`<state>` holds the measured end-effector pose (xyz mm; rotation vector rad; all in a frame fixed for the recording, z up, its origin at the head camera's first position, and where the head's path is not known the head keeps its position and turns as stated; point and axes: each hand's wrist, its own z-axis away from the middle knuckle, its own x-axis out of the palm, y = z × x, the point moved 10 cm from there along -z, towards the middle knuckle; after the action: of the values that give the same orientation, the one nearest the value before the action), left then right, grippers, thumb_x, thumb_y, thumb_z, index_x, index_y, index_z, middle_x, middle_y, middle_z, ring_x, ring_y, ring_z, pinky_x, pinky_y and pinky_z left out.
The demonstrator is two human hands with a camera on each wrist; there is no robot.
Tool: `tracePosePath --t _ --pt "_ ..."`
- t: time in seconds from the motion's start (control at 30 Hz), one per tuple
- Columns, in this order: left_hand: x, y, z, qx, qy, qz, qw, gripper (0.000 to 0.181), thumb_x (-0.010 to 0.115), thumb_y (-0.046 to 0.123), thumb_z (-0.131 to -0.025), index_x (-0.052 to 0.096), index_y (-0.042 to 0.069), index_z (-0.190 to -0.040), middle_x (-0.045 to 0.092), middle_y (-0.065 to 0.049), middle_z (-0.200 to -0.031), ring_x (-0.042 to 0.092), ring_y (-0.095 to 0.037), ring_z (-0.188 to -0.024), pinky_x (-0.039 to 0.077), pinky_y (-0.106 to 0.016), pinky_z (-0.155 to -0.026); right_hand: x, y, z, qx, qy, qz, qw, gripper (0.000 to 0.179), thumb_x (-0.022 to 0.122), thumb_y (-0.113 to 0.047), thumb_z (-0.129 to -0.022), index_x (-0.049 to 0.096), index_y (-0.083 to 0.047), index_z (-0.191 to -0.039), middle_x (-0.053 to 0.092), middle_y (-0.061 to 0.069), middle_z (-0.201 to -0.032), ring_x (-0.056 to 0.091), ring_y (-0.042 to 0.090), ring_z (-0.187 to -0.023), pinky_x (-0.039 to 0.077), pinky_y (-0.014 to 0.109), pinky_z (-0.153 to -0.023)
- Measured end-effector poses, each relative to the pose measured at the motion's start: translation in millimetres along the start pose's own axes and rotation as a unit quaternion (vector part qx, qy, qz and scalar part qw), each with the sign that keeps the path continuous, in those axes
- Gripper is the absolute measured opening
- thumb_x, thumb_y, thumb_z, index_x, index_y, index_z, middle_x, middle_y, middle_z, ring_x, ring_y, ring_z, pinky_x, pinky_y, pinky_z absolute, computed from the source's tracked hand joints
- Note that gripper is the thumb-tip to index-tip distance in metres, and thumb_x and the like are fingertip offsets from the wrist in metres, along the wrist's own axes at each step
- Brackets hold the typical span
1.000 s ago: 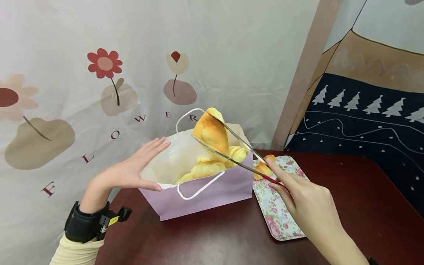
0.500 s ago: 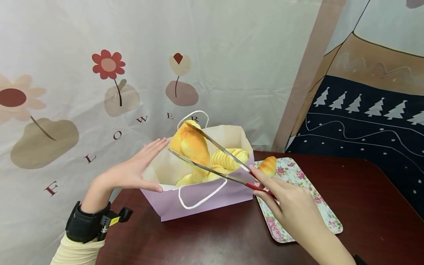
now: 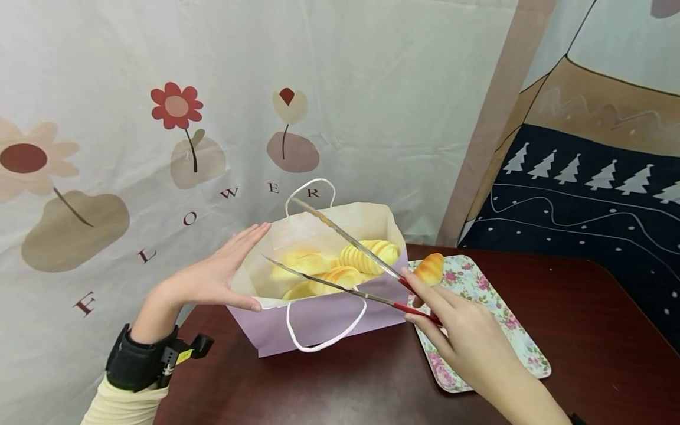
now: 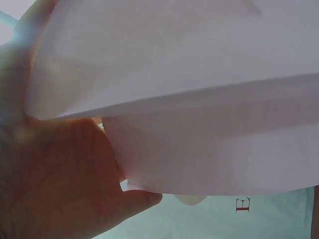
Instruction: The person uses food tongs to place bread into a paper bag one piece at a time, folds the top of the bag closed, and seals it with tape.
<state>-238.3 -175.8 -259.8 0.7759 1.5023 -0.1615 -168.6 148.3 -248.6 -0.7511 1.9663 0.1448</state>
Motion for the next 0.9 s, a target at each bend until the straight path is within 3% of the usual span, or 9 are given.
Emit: tracePosePath --t 0.13,0.17,0.27,0.37,0.43,0.5,0.57,0.67,0.9 --pt "0.3 1.2 -0.2 0.004 0.002 0.008 1.0000 0.127 0.084 0.055 -0.070 0.007 0.013 -0.162 0.010 -0.007 -0.169 0.008 -0.035 -0.156 0.007 -0.066 -0.122 -8 7 2.0 0.015 0.035 -0.006 0.9992 0.085 0.086 -0.011 -0.073 0.050 -0.028 -0.148 0.073 0.007 -0.116 0.067 0.017 -0.086 0.062 0.030 -0.069" --pt "0.3 1.4 -0.2 0.004 0.002 0.008 1.0000 0.127 0.084 0.055 -0.070 0.007 0.013 -0.162 0.010 -0.008 -0.169 0.008 -0.035 -0.156 0.007 -0.066 -0.122 -11 10 2.9 0.021 0.047 -0.006 0.9987 0.085 0.087 -0.010 -0.072 0.051 -0.028 -0.147 0.073 0.008 -0.116 0.066 0.018 -0.084 0.060 0.021 -0.070" --pt "0.3 2.0 -0.5 0.005 0.003 0.006 1.0000 0.127 0.084 0.055 -0.070 0.007 0.013 -0.162 0.011 -0.008 -0.169 0.008 -0.035 -0.156 0.007 -0.066 -0.122 -19 18 5.9 0.039 0.081 -0.014 0.9959 0.085 0.087 -0.009 -0.072 0.051 -0.028 -0.147 0.071 0.014 -0.123 0.068 0.025 -0.091 0.047 0.001 -0.081" --pt "0.5 2.5 -0.6 0.004 0.000 0.004 1.0000 0.127 0.084 0.056 -0.070 0.007 0.014 -0.162 0.010 -0.006 -0.169 0.007 -0.034 -0.156 0.007 -0.065 -0.122 -26 28 9.4 0.061 0.100 -0.023 0.9929 0.086 0.085 -0.009 -0.075 0.047 -0.029 -0.149 0.067 0.017 -0.130 0.066 0.029 -0.098 0.029 -0.008 -0.086" --pt "0.6 2.3 -0.2 -0.001 -0.003 0.005 1.0000 0.127 0.084 0.056 -0.070 0.007 0.015 -0.162 0.009 -0.005 -0.170 0.006 -0.033 -0.157 0.007 -0.064 -0.123 -28 38 11.9 0.082 0.098 -0.030 0.9913 0.084 0.083 -0.011 -0.079 0.044 -0.030 -0.151 0.065 0.019 -0.132 0.066 0.034 -0.101 0.026 -0.009 -0.086" --pt "0.5 2.3 0.2 -0.005 -0.006 0.004 1.0000 0.127 0.084 0.056 -0.069 0.006 0.017 -0.162 0.009 -0.003 -0.170 0.005 -0.031 -0.157 0.006 -0.063 -0.124 -29 50 15.0 0.103 0.094 -0.024 0.9899 0.082 0.080 -0.013 -0.083 0.042 -0.029 -0.153 0.063 0.025 -0.131 0.065 0.040 -0.100 0.045 0.002 -0.083" --pt "0.1 2.4 0.6 -0.009 -0.008 0.005 0.9999 0.128 0.085 0.055 -0.069 0.006 0.017 -0.162 0.008 -0.003 -0.170 0.005 -0.030 -0.157 0.005 -0.061 -0.124 -29 62 18.5 0.129 0.085 -0.016 0.9879 0.079 0.077 -0.016 -0.087 0.039 -0.027 -0.154 0.061 0.029 -0.131 0.064 0.047 -0.099 0.058 0.025 -0.080" --pt "-0.4 3.6 0.7 -0.007 -0.007 0.006 0.9999 0.127 0.085 0.055 -0.069 0.008 0.016 -0.162 0.010 -0.006 -0.170 0.006 -0.033 -0.157 0.006 -0.063 -0.123 -25 80 24.0 0.166 0.065 0.009 0.9840 0.077 0.074 -0.017 -0.090 0.034 -0.023 -0.156 0.059 0.035 -0.128 0.061 0.053 -0.096 0.050 0.064 -0.074" --pt "-0.4 3.9 0.9 -0.008 -0.008 0.009 0.9999 0.125 0.084 0.056 -0.070 0.008 0.017 -0.162 0.010 -0.006 -0.170 0.007 -0.034 -0.157 0.005 -0.064 -0.123 -8 116 36.9 0.221 0.000 0.046 0.9742 0.075 0.071 -0.021 -0.092 0.033 -0.013 -0.156 0.057 0.040 -0.121 0.059 0.044 -0.078 0.053 0.067 -0.069"
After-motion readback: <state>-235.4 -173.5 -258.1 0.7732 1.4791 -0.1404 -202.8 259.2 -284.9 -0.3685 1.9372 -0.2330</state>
